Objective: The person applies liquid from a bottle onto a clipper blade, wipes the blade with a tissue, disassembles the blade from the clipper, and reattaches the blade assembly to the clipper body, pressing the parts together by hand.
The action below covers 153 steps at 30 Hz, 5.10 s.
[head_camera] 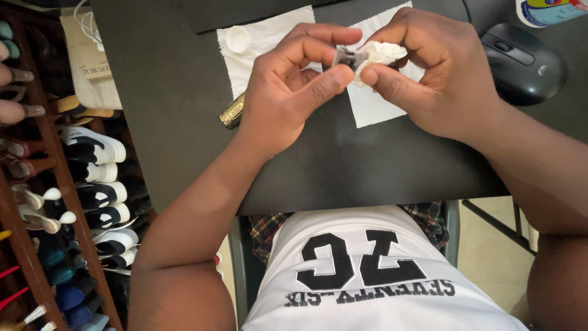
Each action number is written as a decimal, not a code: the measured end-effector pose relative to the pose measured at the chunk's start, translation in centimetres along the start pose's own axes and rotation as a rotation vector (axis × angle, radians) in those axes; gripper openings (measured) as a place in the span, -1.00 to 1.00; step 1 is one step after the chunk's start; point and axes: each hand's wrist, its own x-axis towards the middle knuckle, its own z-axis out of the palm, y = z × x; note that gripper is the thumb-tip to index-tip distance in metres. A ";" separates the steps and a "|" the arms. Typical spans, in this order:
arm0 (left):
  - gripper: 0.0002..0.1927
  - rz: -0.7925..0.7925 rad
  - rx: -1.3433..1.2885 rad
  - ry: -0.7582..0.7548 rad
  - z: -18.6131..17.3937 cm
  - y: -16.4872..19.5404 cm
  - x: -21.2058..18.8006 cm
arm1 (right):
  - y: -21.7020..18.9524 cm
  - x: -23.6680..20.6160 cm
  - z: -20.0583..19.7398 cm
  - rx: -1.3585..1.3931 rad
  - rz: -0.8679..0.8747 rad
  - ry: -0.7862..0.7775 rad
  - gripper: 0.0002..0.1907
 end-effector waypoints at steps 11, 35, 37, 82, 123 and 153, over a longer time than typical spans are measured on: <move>-0.83 0.035 -0.016 -0.003 0.6 -0.7 -0.1 | -0.3 -0.2 0.5 -0.063 0.003 0.029 -0.80; -0.80 0.049 -0.154 0.041 0.9 -1.8 -0.4 | 0.1 -0.5 1.2 0.448 0.350 -0.087 -0.79; -0.80 0.045 -0.165 0.018 1.0 -1.8 -0.4 | -0.1 -0.5 1.2 0.350 0.344 -0.078 -0.83; -0.78 0.222 0.452 0.079 0.9 0.1 -0.3 | 0.6 -0.3 -0.6 -0.078 -0.159 0.000 -0.77; -0.59 0.205 0.354 0.093 0.6 -0.9 -0.5 | 0.9 -0.4 0.2 0.537 0.197 -0.101 -0.69; -0.75 0.241 0.483 0.165 1.2 -0.2 -0.1 | -0.4 0.1 0.4 0.171 0.038 -0.012 -0.80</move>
